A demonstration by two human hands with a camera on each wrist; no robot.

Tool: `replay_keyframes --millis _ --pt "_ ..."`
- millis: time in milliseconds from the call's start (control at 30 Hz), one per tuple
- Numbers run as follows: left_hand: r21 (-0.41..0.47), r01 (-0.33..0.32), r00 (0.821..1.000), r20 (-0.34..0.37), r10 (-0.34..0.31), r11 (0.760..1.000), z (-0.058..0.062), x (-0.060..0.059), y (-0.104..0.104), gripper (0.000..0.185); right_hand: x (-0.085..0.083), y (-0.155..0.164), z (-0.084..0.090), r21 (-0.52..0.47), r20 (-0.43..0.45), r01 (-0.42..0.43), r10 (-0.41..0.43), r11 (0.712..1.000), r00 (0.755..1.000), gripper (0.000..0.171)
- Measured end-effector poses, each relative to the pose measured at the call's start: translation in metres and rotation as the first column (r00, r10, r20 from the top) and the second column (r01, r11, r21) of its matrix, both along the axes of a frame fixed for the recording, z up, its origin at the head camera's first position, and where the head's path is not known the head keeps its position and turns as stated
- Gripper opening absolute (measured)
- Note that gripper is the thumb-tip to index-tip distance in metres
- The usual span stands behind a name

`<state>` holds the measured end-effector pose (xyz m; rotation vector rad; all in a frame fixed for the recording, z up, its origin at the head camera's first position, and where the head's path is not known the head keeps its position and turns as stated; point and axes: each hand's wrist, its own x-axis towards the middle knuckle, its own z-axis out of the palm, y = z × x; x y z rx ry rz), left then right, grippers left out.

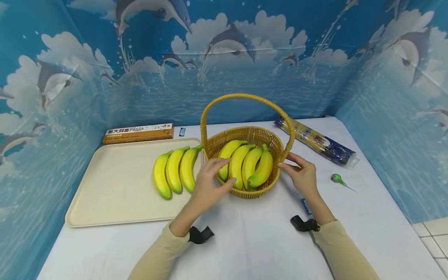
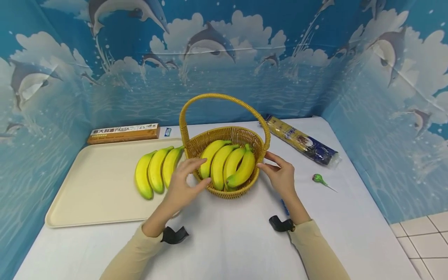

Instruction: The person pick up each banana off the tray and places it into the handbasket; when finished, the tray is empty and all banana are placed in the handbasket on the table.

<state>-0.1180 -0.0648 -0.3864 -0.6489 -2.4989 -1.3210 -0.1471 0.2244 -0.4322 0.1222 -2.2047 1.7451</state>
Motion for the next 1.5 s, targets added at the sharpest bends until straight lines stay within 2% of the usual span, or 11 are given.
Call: replay_keyframes --millis 100,200,367,500,600,767,933,1000,1100,1233,1500 --pt "0.024 -0.103 0.994 -0.02 0.104 0.994 0.004 -0.003 -0.039 0.056 -0.002 0.001 -0.003 0.016 -0.003 0.008 -0.008 1.0 1.0 0.041" --pt "0.087 -0.233 0.972 0.006 0.234 0.968 0.002 -0.01 -0.082 0.06 -0.008 0.005 -0.014 0.02 -0.023 0.004 -0.004 1.0 1.0 0.042" --pt "0.17 -0.44 0.898 0.108 0.427 0.882 -0.012 -0.023 -0.141 0.061 -0.014 0.01 -0.027 0.025 -0.041 0.0 0.001 1.0 0.999 0.043" --pt "0.165 -0.526 0.848 0.177 0.499 0.834 -0.023 -0.031 -0.163 0.06 -0.014 0.01 -0.03 0.014 -0.04 0.006 -0.005 1.0 0.999 0.043" --pt "0.143 -0.554 0.824 0.231 0.517 0.82 -0.032 -0.037 -0.167 0.061 -0.014 0.011 -0.03 0.014 -0.036 0.011 -0.01 1.0 0.999 0.043" --pt "0.074 -0.566 0.788 0.342 0.512 0.821 -0.051 -0.044 -0.169 0.063 -0.014 0.012 -0.032 0.01 -0.039 0.013 -0.013 1.0 0.999 0.042" --pt "-0.05 -0.533 0.737 0.461 0.493 0.844 -0.068 -0.049 -0.174 0.068 -0.015 0.011 -0.031 0.01 -0.044 0.009 -0.008 1.0 0.999 0.042" --pt "-0.104 -0.503 0.726 0.488 0.484 0.858 -0.076 -0.051 -0.176 0.069 -0.015 0.011 -0.03 0.012 -0.042 0.008 -0.008 1.0 0.999 0.042" --pt "-0.15 -0.469 0.728 0.493 0.477 0.87 -0.083 -0.053 -0.177 0.071 -0.013 0.01 -0.025 0.012 -0.033 0.005 -0.005 1.0 0.999 0.043" --pt "-0.153 -0.481 0.734 0.469 0.492 0.863 -0.088 -0.055 -0.177 0.07 -0.013 0.01 -0.025 0.0 -0.021 0.005 -0.005 1.0 1.0 0.043" --pt "-0.14 -0.577 0.687 0.449 0.571 0.805 -0.088 -0.054 -0.177 0.067 -0.014 0.01 -0.028 0.003 -0.041 -0.003 0.004 1.0 0.999 0.043"
